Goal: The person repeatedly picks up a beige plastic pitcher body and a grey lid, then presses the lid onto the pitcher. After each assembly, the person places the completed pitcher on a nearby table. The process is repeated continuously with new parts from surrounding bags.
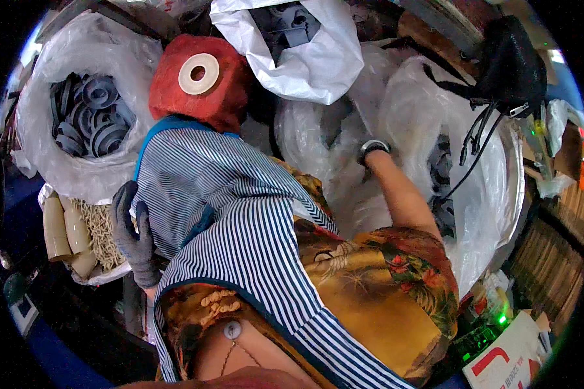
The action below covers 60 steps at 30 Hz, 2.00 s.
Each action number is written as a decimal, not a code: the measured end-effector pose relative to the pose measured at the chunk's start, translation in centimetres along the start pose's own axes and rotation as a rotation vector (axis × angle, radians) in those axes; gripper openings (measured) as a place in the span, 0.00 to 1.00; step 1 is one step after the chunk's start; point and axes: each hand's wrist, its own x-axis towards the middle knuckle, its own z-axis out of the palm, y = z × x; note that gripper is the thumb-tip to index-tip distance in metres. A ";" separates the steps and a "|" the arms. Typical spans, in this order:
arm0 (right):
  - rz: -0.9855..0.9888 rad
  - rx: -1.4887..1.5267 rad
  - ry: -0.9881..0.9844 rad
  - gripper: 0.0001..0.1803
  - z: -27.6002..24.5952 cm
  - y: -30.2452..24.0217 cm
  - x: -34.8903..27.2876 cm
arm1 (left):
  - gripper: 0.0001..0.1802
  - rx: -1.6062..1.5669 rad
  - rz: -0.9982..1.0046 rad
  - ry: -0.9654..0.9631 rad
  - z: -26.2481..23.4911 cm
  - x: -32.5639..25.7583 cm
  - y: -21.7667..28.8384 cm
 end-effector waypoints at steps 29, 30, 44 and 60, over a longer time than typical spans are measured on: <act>-0.135 0.052 0.257 0.23 -1.6 -2.0 8.1 | 0.25 0.075 0.061 -0.089 0.4 0.3 0.4; -0.144 0.061 0.247 0.23 -0.9 -3.5 9.4 | 0.25 0.163 0.058 -0.099 0.4 -0.2 -0.2; 0.025 0.246 0.010 0.24 8.2 -8.0 11.2 | 0.21 0.039 -0.177 0.042 -1.3 -1.8 -5.0; -0.441 1.220 0.627 0.26 -14.8 -24.0 5.0 | 0.22 0.075 -0.085 -0.037 0.7 -2.2 -9.6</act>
